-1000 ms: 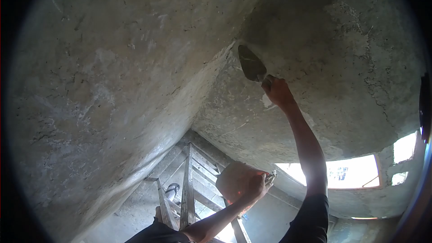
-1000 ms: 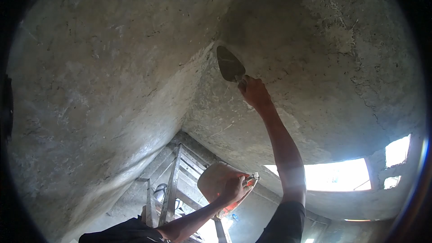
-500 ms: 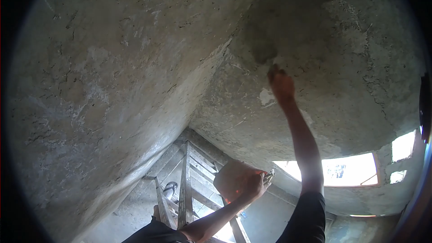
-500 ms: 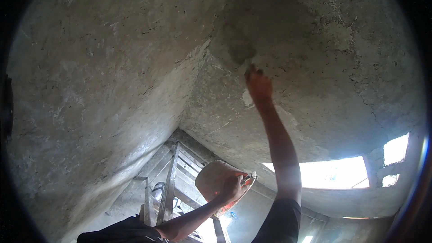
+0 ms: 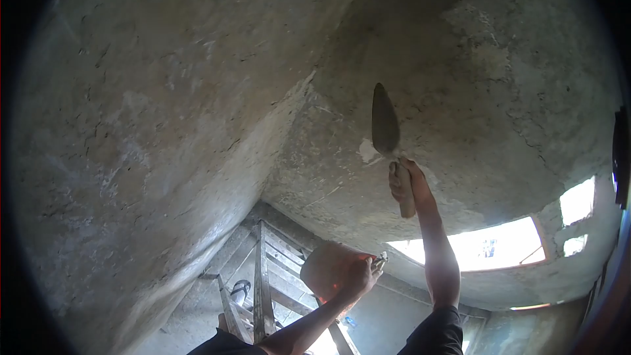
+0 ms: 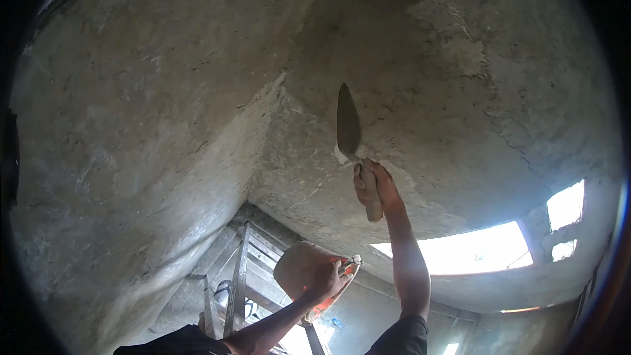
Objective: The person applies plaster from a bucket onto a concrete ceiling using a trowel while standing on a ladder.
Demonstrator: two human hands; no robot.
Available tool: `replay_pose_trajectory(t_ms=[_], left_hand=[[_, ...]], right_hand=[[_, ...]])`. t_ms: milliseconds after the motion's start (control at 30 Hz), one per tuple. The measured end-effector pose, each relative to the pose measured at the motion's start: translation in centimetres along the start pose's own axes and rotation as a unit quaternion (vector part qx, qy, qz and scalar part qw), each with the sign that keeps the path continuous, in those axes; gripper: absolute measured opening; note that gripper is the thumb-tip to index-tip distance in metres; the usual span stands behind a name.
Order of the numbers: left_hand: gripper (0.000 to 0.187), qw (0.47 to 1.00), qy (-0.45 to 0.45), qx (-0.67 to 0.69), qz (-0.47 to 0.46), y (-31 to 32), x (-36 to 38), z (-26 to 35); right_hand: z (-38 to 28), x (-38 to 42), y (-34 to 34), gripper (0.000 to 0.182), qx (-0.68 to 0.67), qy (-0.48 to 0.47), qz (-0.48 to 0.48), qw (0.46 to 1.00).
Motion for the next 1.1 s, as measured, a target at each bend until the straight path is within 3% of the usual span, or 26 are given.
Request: replay_pose_trajectory(t_ms=[33,167,233,300,433,500,567,633,667,733,833,900,933,1033,1100], left_hand=[[0.032,1.000,0.007,-0.002,-0.005,-0.1,0.0,0.1],[0.038,0.998,-0.032,-0.016,-0.043,0.3,-0.1,-0.9],[0.038,0.999,-0.036,-0.025,0.009,-1.2,-0.5,-0.5],[0.033,0.998,-0.053,0.040,0.006,-1.2,-0.8,-1.0],[0.042,0.996,-0.020,0.008,0.090,-2.5,-1.2,-1.7],[0.043,0.991,0.012,-0.021,0.131,-3.0,-1.3,-2.1],[0.045,0.995,-0.003,-0.002,0.100,-3.8,-1.5,-2.5],[0.047,0.994,0.013,0.006,0.110,-5.8,-0.7,-1.7],[0.048,0.995,0.013,0.011,0.100,-7.2,-0.2,-0.9],[0.046,0.996,0.025,-0.004,0.090,-10.2,1.8,0.7],[0.048,0.978,0.137,0.011,0.156,-13.8,3.5,2.7],[0.038,0.982,0.139,0.028,0.124,-15.9,5.6,4.7],[0.035,0.983,0.143,0.025,0.111,-16.9,6.5,5.7],[0.031,0.986,0.137,-0.008,0.094,-18.9,9.6,7.8],[0.030,0.987,0.133,-0.036,0.085,-19.6,11.3,8.8]], right_hand=[[0.4,1.1,-0.3,0.040,-0.108,0.022,-0.070,0.991],[2.0,5.3,-1.4,0.044,-0.145,-0.012,-0.129,0.981],[3.6,8.0,-1.6,0.041,-0.236,-0.010,-0.224,0.945],[6.3,11.5,-2.7,0.035,-0.317,-0.039,-0.186,0.929],[9.0,20.2,0.0,0.028,-0.210,-0.102,-0.064,0.970],[11.3,24.2,0.6,0.030,0.006,-0.046,0.215,0.976],[14.1,28.2,0.6,0.028,0.102,-0.023,0.303,0.947],[17.0,31.5,0.4,0.026,0.021,0.018,0.349,0.937],[19.0,33.0,-0.1,0.022,-0.084,-0.012,0.310,0.947],[21.5,35.2,0.6,0.023,-0.140,-0.022,0.300,0.944],[23.7,36.1,0.9,0.029,-0.165,-0.024,0.233,0.958],[23.9,35.3,1.5,0.028,0.100,-0.031,0.250,0.962],[23.2,34.9,2.2,0.028,0.170,-0.042,0.283,0.943],[22.4,32.6,2.3,0.027,0.316,-0.106,0.300,0.894],[20.5,31.8,3.0,0.026,0.342,-0.116,0.301,0.882]])
Point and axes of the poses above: each hand's wrist, its own x-axis away from the middle knuckle, its own y-axis out of the palm, z = x × y, the point moved 3 cm from there along -x, towards the middle knuckle, and after that the axes turned 10 degrees about -x, right-handed, at the moved point
